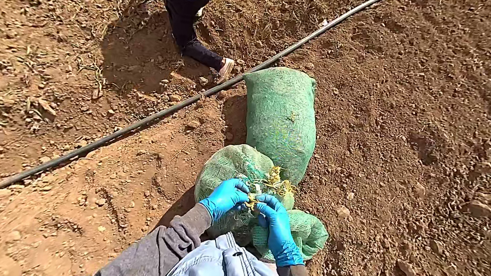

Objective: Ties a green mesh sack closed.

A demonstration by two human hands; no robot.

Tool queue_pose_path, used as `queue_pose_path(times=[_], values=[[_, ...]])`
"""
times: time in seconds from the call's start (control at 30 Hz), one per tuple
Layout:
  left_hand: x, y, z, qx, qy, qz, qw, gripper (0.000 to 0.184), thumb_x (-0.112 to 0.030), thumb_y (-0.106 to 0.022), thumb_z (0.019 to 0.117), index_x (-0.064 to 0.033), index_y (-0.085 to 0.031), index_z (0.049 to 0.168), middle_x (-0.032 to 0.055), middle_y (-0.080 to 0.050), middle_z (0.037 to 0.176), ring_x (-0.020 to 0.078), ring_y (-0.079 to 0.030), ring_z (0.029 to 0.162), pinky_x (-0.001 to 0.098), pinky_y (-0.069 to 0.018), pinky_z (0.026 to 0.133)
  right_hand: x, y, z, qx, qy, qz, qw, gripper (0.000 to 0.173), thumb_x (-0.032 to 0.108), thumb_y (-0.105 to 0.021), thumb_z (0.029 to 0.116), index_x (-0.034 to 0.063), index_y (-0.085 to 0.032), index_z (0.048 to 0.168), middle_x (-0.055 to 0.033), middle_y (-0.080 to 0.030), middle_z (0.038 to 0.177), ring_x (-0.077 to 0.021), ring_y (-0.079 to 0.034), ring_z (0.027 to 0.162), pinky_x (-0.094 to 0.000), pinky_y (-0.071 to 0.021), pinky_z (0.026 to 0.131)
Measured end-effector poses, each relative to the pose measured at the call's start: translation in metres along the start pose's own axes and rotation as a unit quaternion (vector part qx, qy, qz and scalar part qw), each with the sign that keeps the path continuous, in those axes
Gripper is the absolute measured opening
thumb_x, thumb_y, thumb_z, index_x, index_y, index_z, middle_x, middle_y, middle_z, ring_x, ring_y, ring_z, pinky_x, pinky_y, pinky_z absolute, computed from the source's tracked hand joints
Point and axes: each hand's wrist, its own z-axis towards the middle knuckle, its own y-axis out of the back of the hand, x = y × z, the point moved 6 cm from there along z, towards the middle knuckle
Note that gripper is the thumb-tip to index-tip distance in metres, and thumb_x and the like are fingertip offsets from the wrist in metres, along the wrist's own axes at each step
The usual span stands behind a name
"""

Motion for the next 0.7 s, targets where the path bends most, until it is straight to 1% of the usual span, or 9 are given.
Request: queue_pose_path(times=[0.17, 0.23, 0.27, 0.33, 0.43, 0.5, 0.57, 0.63, 0.7], values=[[-0.008, 0.0, -0.005, 0.05, 0.028, -0.185, 0.981, 0.017, -0.003, -0.049, 0.1008, -0.0057, -0.061, 0.112, 0.0058, -0.065, 0.085, 0.0108, -0.059, 0.061, 0.0239, -0.0502, 0.055, -0.004, -0.002, -0.006, -0.006, 0.02, -0.075, 0.997, 0.022, 0.001, -0.071, 0.0906, -0.001, -0.067, 0.112, -0.0102, -0.069, 0.087, -0.0114, -0.055, 0.06, -0.025, -0.0432, 0.052], [-0.013, -0.007, -0.006, 0.056, 0.035, -0.223, 0.972, 0.017, -0.006, -0.049, 0.1003, -0.007, -0.064, 0.109, 0.0051, -0.064, 0.084, 0.0091, -0.054, 0.058, 0.0215, -0.0447, 0.051, -0.002, -0.005, -0.01, 0.007, 0.036, -0.141, 0.989, 0.026, 0.004, -0.074, 0.0876, 0.0025, -0.067, 0.113, -0.0088, -0.073, 0.095, -0.0145, -0.068, 0.076, -0.0287, -0.0554, 0.066], [-0.018, -0.01, -0.007, 0.044, 0.017, -0.229, 0.972, 0.016, -0.008, -0.051, 0.1013, -0.0058, -0.064, 0.109, 0.0071, -0.066, 0.086, 0.0107, -0.056, 0.061, 0.0229, -0.0468, 0.054, -0.002, -0.006, -0.013, 0.015, 0.047, -0.171, 0.984, 0.028, 0.005, -0.075, 0.0863, 0.0044, -0.068, 0.113, -0.0077, -0.074, 0.1, -0.0157, -0.071, 0.085, -0.031, -0.06, 0.074], [-0.031, -0.011, -0.007, 0.04, -0.06, -0.186, 0.98, 0.019, -0.013, -0.05, 0.1072, -0.0021, -0.061, 0.119, 0.0124, -0.07, 0.098, 0.017, -0.066, 0.076, 0.0297, -0.0559, 0.069, 0.0, -0.007, -0.022, 0.031, 0.071, -0.211, 0.974, 0.027, 0.007, -0.073, 0.0862, 0.0079, -0.072, 0.113, -0.0041, -0.074, 0.108, -0.0146, -0.071, 0.085, -0.0318, -0.0601, 0.076], [-0.04, -0.003, -0.005, -0.02, -0.17, 0.054, 0.984, 0.021, -0.014, -0.06, 0.1042, -0.006, -0.063, 0.124, 0.0092, -0.071, 0.109, 0.0181, -0.07, 0.086, 0.0367, -0.0592, 0.078, 0.001, -0.007, -0.036, 0.036, 0.1, -0.273, 0.956, 0.024, 0.007, -0.064, 0.0918, 0.0138, -0.076, 0.112, 0.0022, -0.074, 0.118, -0.008, -0.066, 0.076, -0.0284, -0.0551, 0.069], [-0.035, 0.004, -0.004, -0.067, -0.184, 0.171, 0.966, 0.034, -0.014, -0.067, 0.0961, -0.0146, -0.063, 0.13, 0.0055, -0.071, 0.12, 0.0192, -0.071, 0.096, 0.045, -0.0602, 0.087, 0.002, -0.006, -0.04, 0.041, 0.136, -0.32, 0.937, 0.027, 0.004, -0.058, 0.0941, 0.0165, -0.078, 0.109, 0.0036, -0.071, 0.13, -0.0049, -0.071, 0.099, -0.0271, -0.0592, 0.084], [-0.026, 0.006, -0.007, -0.09, -0.177, 0.186, 0.962, 0.046, -0.009, -0.068, 0.0913, -0.0163, -0.06, 0.136, 0.0074, -0.068, 0.125, 0.0213, -0.07, 0.097, 0.0471, -0.0591, 0.087, 0.002, -0.006, -0.043, 0.054, 0.167, -0.361, 0.916, 0.028, 0.006, -0.056, 0.0971, 0.019, -0.078, 0.108, 0.0056, -0.067, 0.138, -0.003, -0.065, 0.121, -0.0279, -0.0563, 0.1], [-0.014, 0.004, -0.008, -0.088, -0.177, 0.16, 0.967, 0.055, -0.005, -0.066, 0.0876, -0.0159, -0.056, 0.141, 0.0094, -0.063, 0.133, 0.0213, -0.07, 0.104, 0.0452, -0.0601, 0.091, 0.001, -0.01, -0.047, 0.072, 0.187, -0.395, 0.896, 0.029, 0.008, -0.054, 0.0989, 0.0216, -0.078, 0.109, 0.0085, -0.064, 0.142, -0.0016, -0.06, 0.128, -0.0292, -0.053, 0.106], [-0.003, -0.001, -0.01, -0.071, -0.165, 0.125, 0.976, 0.06, -0.013, -0.069, 0.0893, -0.0169, -0.05, 0.146, 0.0105, -0.06, 0.137, 0.0201, -0.069, 0.108, 0.0431, -0.0591, 0.094, -0.002, -0.015, -0.052, 0.1, 0.198, -0.414, 0.883, 0.028, 0.01, -0.056, 0.0984, 0.0221, -0.078, 0.111, 0.0073, -0.064, 0.143, -0.0027, -0.058, 0.131, -0.0307, -0.0511, 0.109]])
